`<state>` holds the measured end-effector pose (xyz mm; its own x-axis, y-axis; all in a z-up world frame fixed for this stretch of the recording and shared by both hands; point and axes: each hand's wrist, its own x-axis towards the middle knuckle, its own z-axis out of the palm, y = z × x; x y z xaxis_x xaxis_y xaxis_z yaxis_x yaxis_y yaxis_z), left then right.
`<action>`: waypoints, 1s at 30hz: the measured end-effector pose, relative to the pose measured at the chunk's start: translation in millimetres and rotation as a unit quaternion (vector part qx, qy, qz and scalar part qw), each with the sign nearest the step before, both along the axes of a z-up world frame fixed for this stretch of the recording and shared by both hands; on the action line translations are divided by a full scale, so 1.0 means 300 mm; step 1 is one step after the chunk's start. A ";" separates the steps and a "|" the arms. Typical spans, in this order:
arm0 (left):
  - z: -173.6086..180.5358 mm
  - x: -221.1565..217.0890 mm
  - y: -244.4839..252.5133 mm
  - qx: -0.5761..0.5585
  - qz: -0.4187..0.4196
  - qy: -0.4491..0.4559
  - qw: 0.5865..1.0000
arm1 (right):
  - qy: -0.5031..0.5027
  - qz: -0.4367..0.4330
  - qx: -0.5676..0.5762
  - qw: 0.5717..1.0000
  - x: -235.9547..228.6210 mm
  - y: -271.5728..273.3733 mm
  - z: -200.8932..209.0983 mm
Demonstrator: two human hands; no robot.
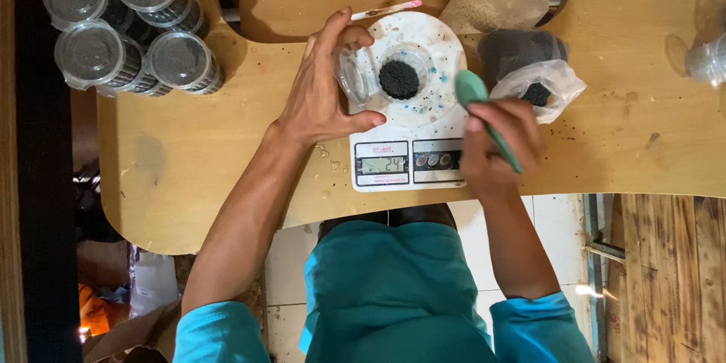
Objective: The person scoops a dark granular substance from a plastic bag onto a digital scale using a spoon, reaches a target weight, and then transfers the substance into a small plastic cup.
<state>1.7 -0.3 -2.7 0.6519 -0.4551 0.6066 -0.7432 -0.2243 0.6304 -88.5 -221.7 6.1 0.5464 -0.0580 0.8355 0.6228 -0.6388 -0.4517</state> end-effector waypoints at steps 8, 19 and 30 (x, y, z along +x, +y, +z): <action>-0.010 0.007 -0.002 -0.003 -0.001 -0.005 1.000 | -0.077 -0.046 0.155 0.984 -0.024 -0.260 -0.230; -0.011 0.007 0.001 -0.010 -0.012 0.028 0.999 | 0.140 -0.127 0.388 0.902 -0.075 -0.252 -0.185; 0.004 0.001 -0.010 -0.046 -0.040 0.038 0.997 | 0.223 -0.188 0.284 0.914 -0.086 -0.203 -0.110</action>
